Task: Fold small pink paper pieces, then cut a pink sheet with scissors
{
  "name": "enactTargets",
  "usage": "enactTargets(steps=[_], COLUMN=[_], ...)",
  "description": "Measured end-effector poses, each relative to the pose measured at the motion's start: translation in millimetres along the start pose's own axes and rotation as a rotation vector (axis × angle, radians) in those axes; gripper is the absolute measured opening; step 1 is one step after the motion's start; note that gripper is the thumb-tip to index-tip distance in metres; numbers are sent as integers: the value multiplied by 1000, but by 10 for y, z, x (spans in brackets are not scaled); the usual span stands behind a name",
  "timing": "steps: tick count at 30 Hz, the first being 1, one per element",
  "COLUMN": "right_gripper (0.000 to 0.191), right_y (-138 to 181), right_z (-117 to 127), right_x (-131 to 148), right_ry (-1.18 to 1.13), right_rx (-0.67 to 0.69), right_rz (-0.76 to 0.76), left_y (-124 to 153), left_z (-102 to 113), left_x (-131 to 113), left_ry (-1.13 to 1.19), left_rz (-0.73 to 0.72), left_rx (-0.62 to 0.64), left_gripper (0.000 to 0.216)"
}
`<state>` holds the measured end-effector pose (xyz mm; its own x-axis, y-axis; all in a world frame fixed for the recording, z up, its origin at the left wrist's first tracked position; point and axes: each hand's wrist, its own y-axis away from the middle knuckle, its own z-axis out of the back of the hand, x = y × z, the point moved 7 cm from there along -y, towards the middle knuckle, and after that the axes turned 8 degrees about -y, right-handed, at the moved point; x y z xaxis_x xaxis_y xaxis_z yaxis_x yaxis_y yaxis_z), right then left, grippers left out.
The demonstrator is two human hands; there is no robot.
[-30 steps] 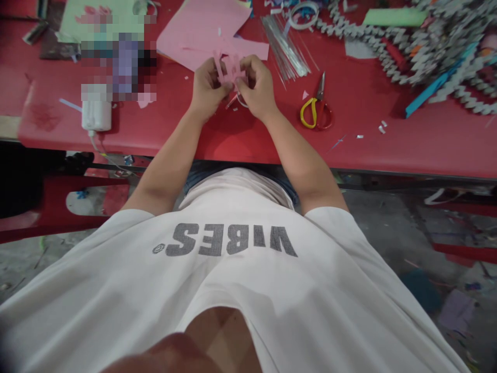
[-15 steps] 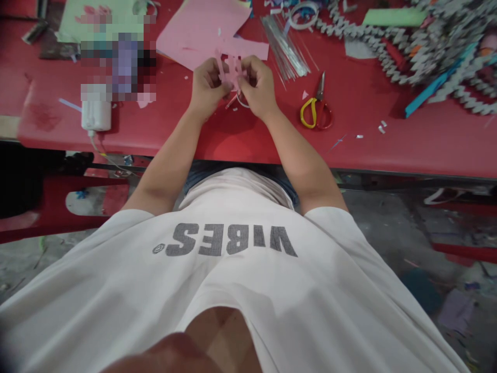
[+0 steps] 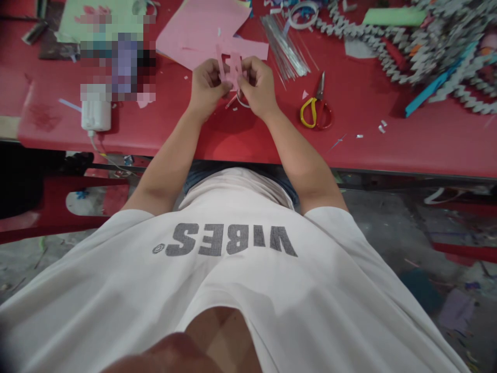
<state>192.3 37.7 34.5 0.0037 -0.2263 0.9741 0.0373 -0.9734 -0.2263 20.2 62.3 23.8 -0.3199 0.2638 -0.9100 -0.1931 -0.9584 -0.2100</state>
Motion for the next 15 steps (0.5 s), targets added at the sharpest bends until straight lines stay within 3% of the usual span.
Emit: enactTargets(steps=[7,15], right_gripper=[21,24], right_y=[-35,-136], right_z=[15,13], right_x=[-19,-158], right_ry=[-40,-58], right_rx=[-5,-17], right_rz=[93,232], left_y=[-3,-6], left_z=[-16,-25], left_x=[-27,-1], left_ry=[110,132], left_rz=[-103,-83], left_rx=[7,-14], left_gripper=[28,26])
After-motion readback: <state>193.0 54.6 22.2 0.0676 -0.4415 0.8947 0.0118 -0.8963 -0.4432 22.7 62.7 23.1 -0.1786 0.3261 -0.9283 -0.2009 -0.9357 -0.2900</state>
